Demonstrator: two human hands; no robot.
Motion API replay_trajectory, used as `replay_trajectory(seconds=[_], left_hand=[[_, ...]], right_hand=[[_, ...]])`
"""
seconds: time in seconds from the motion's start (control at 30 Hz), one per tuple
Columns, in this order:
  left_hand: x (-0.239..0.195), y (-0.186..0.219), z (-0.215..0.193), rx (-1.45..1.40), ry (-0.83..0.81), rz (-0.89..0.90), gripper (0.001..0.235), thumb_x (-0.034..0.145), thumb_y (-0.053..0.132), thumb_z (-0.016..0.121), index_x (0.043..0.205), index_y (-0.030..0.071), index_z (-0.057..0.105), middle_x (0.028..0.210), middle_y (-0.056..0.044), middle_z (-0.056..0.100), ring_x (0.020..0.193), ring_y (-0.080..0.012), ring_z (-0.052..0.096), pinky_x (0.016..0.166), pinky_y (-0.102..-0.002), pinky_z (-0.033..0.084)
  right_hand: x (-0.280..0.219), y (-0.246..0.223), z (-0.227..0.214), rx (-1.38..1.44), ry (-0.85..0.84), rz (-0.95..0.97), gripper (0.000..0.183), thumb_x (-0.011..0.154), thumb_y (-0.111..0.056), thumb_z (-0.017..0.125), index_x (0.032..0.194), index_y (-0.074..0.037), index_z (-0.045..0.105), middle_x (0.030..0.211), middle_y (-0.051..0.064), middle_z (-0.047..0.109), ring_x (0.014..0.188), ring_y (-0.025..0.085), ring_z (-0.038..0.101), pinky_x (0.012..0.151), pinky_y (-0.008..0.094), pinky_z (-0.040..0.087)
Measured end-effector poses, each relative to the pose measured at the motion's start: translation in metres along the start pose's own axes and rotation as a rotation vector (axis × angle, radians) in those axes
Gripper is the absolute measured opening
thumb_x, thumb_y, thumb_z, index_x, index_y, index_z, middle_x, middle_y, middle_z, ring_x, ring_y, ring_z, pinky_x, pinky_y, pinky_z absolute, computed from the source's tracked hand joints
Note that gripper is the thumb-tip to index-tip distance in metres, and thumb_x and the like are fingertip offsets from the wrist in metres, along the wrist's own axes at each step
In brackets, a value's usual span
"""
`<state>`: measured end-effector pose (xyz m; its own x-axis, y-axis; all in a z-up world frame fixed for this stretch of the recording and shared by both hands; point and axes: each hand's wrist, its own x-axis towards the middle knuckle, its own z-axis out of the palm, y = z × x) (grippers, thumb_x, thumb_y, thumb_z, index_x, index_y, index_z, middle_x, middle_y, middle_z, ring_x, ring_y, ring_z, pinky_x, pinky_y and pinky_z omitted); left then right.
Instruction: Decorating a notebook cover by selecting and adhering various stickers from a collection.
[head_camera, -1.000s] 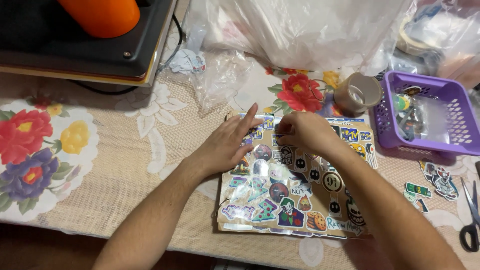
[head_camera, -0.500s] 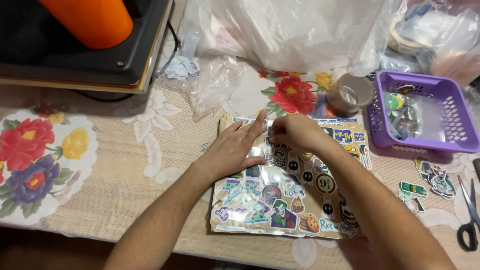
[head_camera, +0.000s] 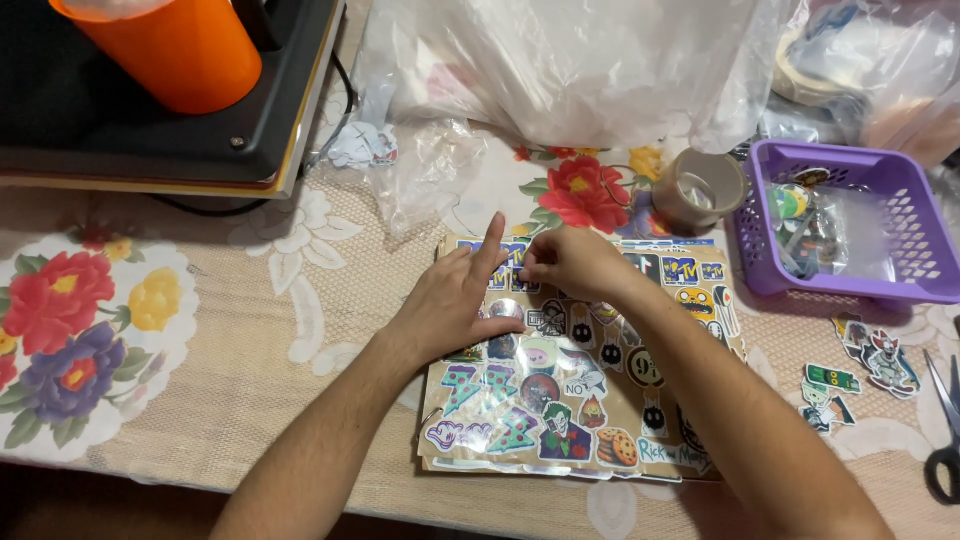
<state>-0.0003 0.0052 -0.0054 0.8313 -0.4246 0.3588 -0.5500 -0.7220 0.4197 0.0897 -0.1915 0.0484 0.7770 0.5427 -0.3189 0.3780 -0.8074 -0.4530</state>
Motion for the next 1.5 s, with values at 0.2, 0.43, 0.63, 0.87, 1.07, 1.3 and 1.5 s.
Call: replay_trajectory(seconds=[0.2, 0.43, 0.63, 0.87, 1.07, 1.3, 1.5], left_hand=[[0.0, 0.005, -0.003, 0.033, 0.019, 0.005, 0.124, 0.082, 0.057, 0.077, 0.161, -0.001, 0.0, 0.122, -0.022, 0.07, 0.127, -0.0372, 0.059, 0.114, -0.048, 0.037], [-0.003, -0.001, 0.007, 0.053, 0.024, 0.107, 0.101, 0.091, 0.044, 0.07, 0.161, 0.001, 0.012, 0.118, -0.014, 0.073, 0.117, -0.0298, 0.067, 0.111, -0.044, 0.043], [-0.007, -0.001, 0.011, 0.051, -0.02, 0.13, 0.092, 0.096, 0.033, 0.065, 0.16, -0.001, 0.009, 0.118, -0.021, 0.071, 0.115, -0.0342, 0.067, 0.11, -0.046, 0.043], [-0.004, 0.005, 0.008, -0.068, -0.081, 0.168, 0.092, 0.099, 0.033, 0.06, 0.16, 0.0, 0.0, 0.144, -0.018, 0.055, 0.138, -0.0367, 0.047, 0.121, -0.051, 0.024], [-0.006, 0.004, 0.008, -0.086, -0.108, 0.154, 0.092, 0.099, 0.03, 0.059, 0.16, 0.0, -0.004, 0.148, -0.014, 0.053, 0.141, -0.0348, 0.044, 0.12, -0.052, 0.024], [-0.005, 0.008, 0.004, -0.082, -0.125, 0.122, 0.092, 0.098, 0.028, 0.059, 0.159, 0.0, -0.003, 0.147, -0.012, 0.054, 0.142, -0.0327, 0.043, 0.121, -0.051, 0.023], [-0.004, 0.006, 0.006, -0.063, -0.128, 0.125, 0.093, 0.098, 0.029, 0.06, 0.159, 0.0, -0.003, 0.147, -0.011, 0.054, 0.142, -0.0314, 0.043, 0.12, -0.05, 0.024]], right_hand=[[0.008, 0.001, 0.009, -0.056, 0.047, 0.026, 0.022, 0.082, -0.043, 0.071, 0.091, -0.024, 0.077, 0.089, 0.001, 0.077, 0.1, 0.034, 0.07, 0.088, 0.046, 0.053], [0.006, -0.001, 0.011, -0.129, 0.088, 0.049, 0.02, 0.082, -0.039, 0.072, 0.094, -0.024, 0.077, 0.094, 0.003, 0.077, 0.104, 0.034, 0.07, 0.088, 0.047, 0.054], [-0.024, 0.009, -0.02, -0.107, 0.307, 0.037, 0.014, 0.084, -0.028, 0.077, 0.096, -0.021, 0.077, 0.095, 0.003, 0.076, 0.102, 0.032, 0.071, 0.087, 0.046, 0.055], [-0.053, 0.013, -0.022, -0.211, 0.078, 0.079, 0.022, 0.081, -0.029, 0.077, 0.101, -0.021, 0.077, 0.104, 0.006, 0.075, 0.107, 0.036, 0.069, 0.09, 0.049, 0.055], [-0.041, 0.02, -0.014, -0.232, 0.04, 0.045, 0.022, 0.082, -0.029, 0.078, 0.102, -0.02, 0.076, 0.1, 0.006, 0.074, 0.103, 0.033, 0.07, 0.087, 0.046, 0.055], [-0.031, 0.02, -0.024, -0.126, 0.012, 0.075, 0.018, 0.084, -0.027, 0.077, 0.1, -0.018, 0.079, 0.096, 0.006, 0.078, 0.102, 0.033, 0.072, 0.086, 0.046, 0.054], [-0.027, 0.02, -0.022, -0.193, -0.051, 0.083, 0.018, 0.087, -0.029, 0.072, 0.1, -0.019, 0.079, 0.097, 0.008, 0.077, 0.102, 0.034, 0.07, 0.087, 0.045, 0.053]])
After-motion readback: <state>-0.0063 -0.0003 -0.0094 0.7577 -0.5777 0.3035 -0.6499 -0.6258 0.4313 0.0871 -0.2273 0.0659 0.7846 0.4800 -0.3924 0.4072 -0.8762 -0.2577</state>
